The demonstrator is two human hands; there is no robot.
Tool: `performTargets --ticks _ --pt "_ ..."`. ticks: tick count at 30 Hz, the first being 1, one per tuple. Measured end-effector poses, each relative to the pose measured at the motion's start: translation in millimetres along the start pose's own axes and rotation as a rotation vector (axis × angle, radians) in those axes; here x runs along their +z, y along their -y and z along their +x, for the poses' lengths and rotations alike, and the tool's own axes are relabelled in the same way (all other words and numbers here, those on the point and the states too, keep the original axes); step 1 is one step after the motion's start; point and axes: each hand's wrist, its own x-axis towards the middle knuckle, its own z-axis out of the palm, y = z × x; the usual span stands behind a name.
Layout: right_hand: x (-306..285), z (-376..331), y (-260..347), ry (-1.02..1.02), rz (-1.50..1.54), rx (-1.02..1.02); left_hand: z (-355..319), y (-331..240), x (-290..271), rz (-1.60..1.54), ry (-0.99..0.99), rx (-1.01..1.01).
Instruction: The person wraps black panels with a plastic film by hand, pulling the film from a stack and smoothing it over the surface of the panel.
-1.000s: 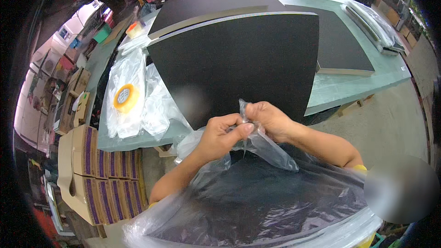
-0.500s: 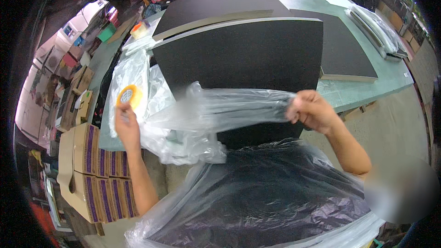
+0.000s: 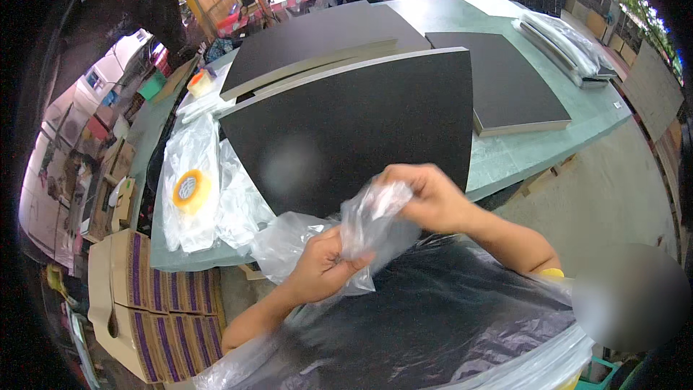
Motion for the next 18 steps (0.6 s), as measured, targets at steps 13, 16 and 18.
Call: performTargets --ticks 13,16,18 --pt "-4 -15 6 1.287 0.487 0.446 1 -1 -44 -0.435 0.437 -0.179" --pt "-6 -53 -71 1.012 -0.773 0.116 -3 -30 -47 -0.574 0.513 0.057" --pt "-69 -70 -140 0.598 -1.041 -0.049 -5 -36 -41 -0.031 0.747 -0.097"
